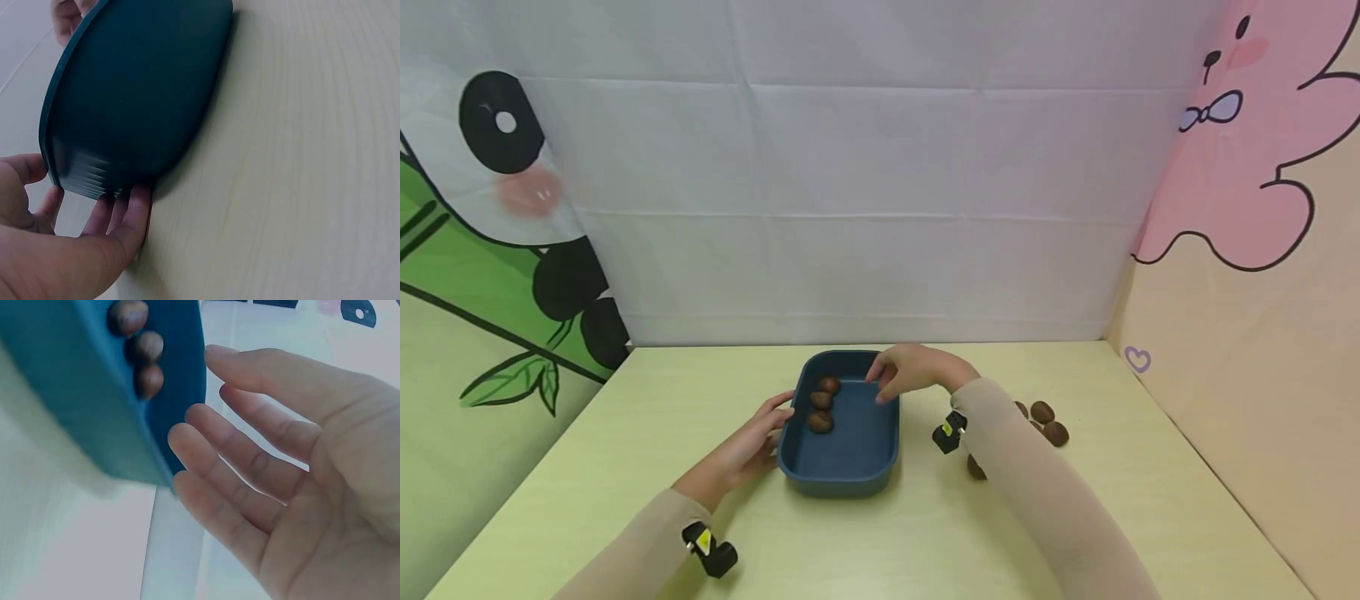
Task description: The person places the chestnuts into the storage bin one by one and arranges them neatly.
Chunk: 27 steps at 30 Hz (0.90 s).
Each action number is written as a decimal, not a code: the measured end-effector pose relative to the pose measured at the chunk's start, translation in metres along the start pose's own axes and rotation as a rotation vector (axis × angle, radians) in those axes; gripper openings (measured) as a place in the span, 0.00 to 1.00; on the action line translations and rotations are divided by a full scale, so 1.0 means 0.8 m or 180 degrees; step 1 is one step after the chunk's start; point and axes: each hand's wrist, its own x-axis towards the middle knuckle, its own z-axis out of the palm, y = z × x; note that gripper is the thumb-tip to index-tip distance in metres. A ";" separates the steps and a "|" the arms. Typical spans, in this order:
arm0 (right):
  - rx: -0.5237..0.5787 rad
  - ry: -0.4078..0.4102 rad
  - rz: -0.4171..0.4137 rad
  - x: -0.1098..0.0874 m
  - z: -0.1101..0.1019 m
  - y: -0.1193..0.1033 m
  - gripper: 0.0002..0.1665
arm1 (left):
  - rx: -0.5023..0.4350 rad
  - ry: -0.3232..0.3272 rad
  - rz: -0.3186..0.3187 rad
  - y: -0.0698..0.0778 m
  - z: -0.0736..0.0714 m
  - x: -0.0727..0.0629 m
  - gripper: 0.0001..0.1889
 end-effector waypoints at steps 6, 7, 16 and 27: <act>-0.0168 0.0063 0.0175 -0.034 -0.006 0.032 0.20 | 0.0051 -0.0011 0.0032 -0.002 -0.002 0.002 0.32; -0.0193 0.0067 0.0216 -0.040 -0.006 0.038 0.20 | 0.0057 -0.0016 0.0038 -0.002 -0.002 0.002 0.32; -0.0101 0.0144 0.0618 -0.092 0.010 0.090 0.18 | 0.0025 0.0006 0.0031 -0.004 -0.001 0.003 0.31; 0.0143 0.0233 0.0563 -0.127 0.026 0.123 0.18 | 0.0034 0.0018 0.0021 -0.003 -0.001 0.001 0.32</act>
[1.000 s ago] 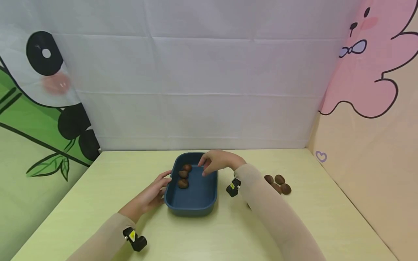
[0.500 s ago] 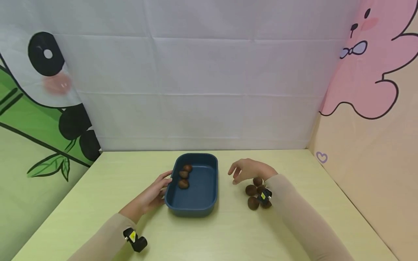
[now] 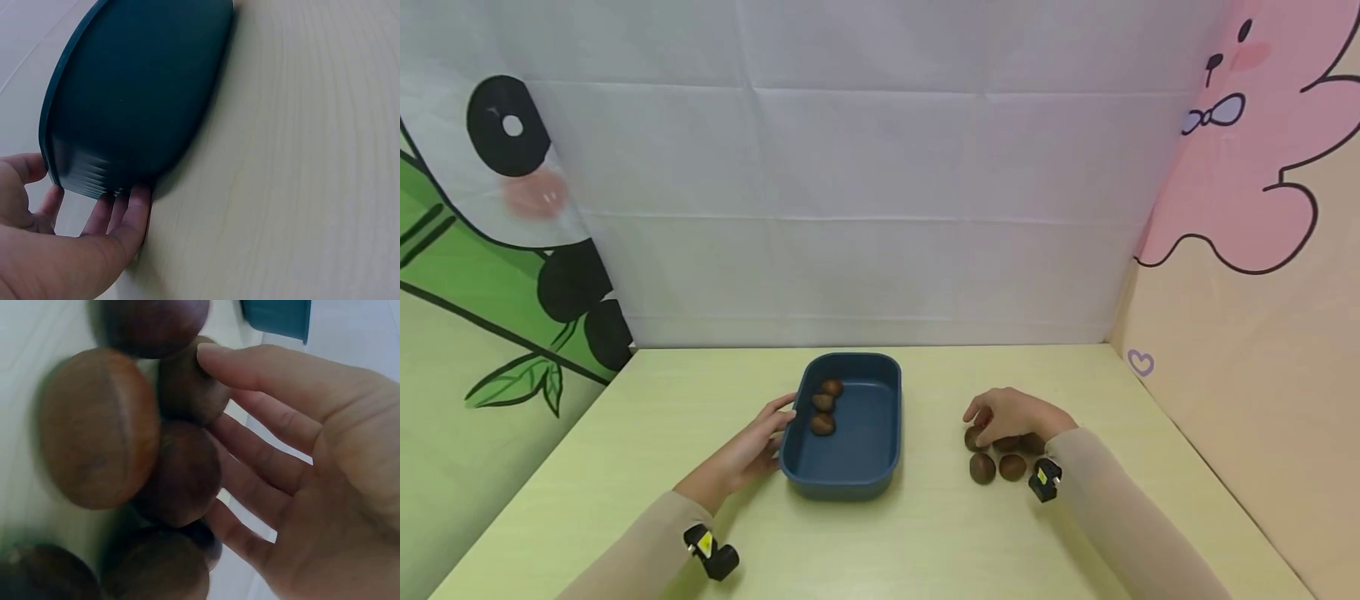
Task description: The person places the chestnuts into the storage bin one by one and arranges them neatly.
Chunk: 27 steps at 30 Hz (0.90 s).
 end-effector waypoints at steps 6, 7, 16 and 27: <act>-0.0019 -0.0053 -0.0115 -0.002 0.003 0.004 0.20 | 0.0031 -0.0010 -0.0003 -0.002 0.000 0.000 0.32; -0.0040 -0.0054 -0.0129 -0.002 0.003 0.005 0.20 | 0.0030 -0.0008 -0.0008 -0.002 0.000 -0.001 0.32; -0.0189 0.0010 -0.0173 0.002 0.005 0.011 0.18 | 0.0041 0.0008 0.0011 -0.003 0.000 0.000 0.31; -0.0172 0.0091 -0.0094 0.004 -0.006 -0.007 0.23 | 0.0039 -0.0025 0.0004 0.000 -0.001 0.002 0.30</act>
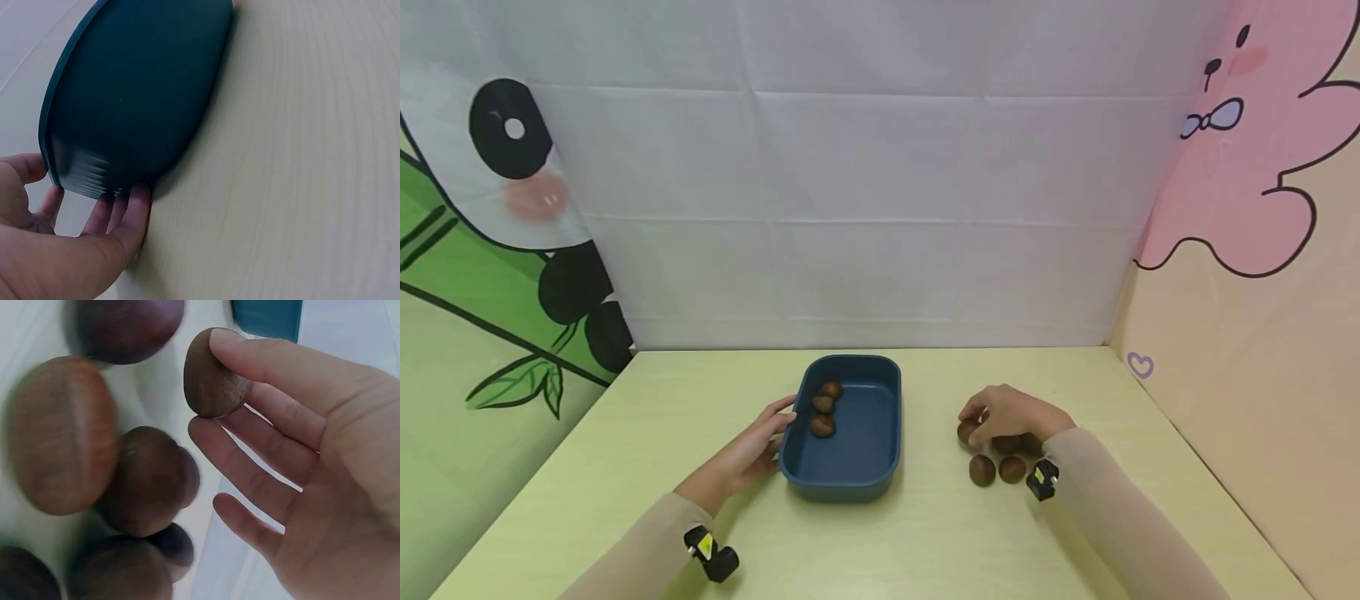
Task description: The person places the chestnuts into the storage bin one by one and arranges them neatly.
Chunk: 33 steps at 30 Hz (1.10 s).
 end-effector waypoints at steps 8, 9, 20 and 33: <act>-0.0097 0.0074 -0.0184 0.004 -0.013 -0.024 0.24 | 0.0071 -0.0063 -0.0008 -0.004 -0.006 0.005 0.33; -0.0103 0.0088 -0.0222 0.004 -0.013 -0.029 0.24 | 0.0061 -0.0078 -0.0019 -0.005 -0.008 0.006 0.33; 0.0025 0.0190 -0.0866 0.028 0.003 -0.082 0.23 | 0.0039 -0.0055 0.0010 0.001 -0.001 -0.001 0.33; 0.0072 0.0344 -0.1297 0.074 0.067 -0.132 0.23 | -0.0072 -0.0004 -0.0028 -0.001 0.000 0.002 0.30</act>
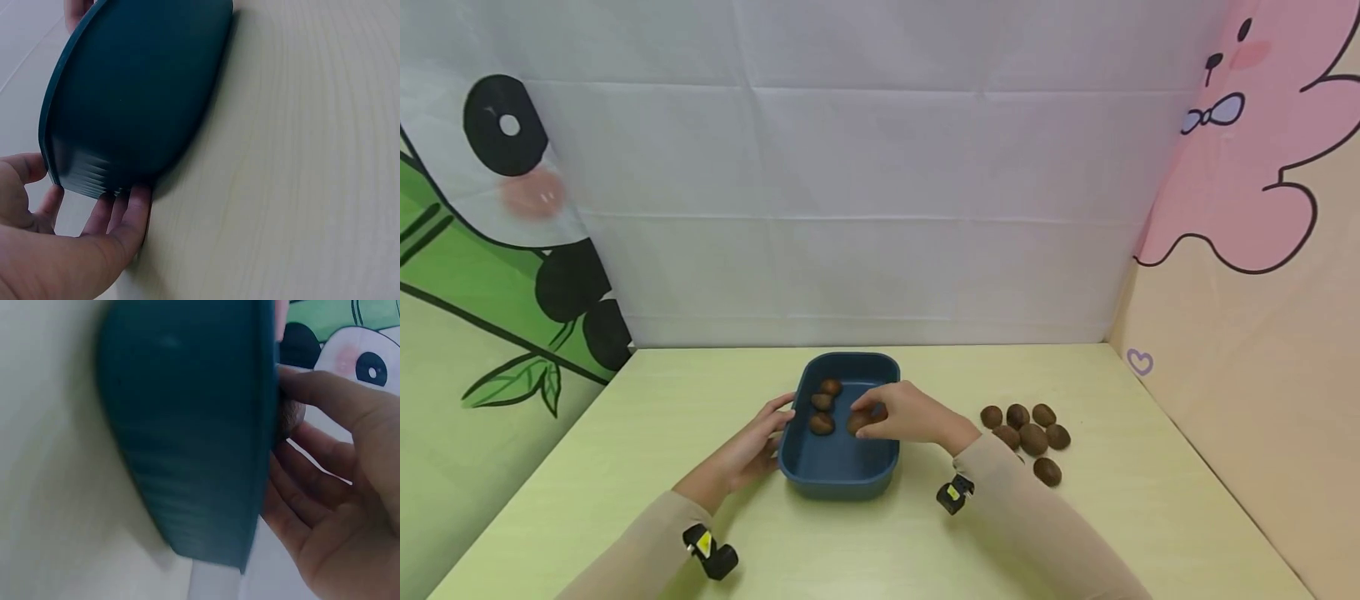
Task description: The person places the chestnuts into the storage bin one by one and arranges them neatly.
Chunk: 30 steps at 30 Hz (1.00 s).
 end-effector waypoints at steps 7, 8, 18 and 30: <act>-0.0221 0.0054 -0.0066 0.029 0.039 -0.012 0.22 | 0.0001 0.0037 -0.0004 0.000 0.001 0.000 0.30; -0.0255 0.0063 -0.0057 0.033 0.044 -0.013 0.22 | -0.0004 0.0039 -0.0002 0.001 0.001 0.000 0.30; -0.0430 0.0144 0.0110 0.061 0.075 -0.017 0.18 | -0.0004 -0.0003 0.0019 0.001 0.002 -0.001 0.31; -0.0461 0.0215 0.0253 0.069 0.087 -0.015 0.16 | -0.0003 0.0014 0.0008 0.001 0.002 -0.001 0.31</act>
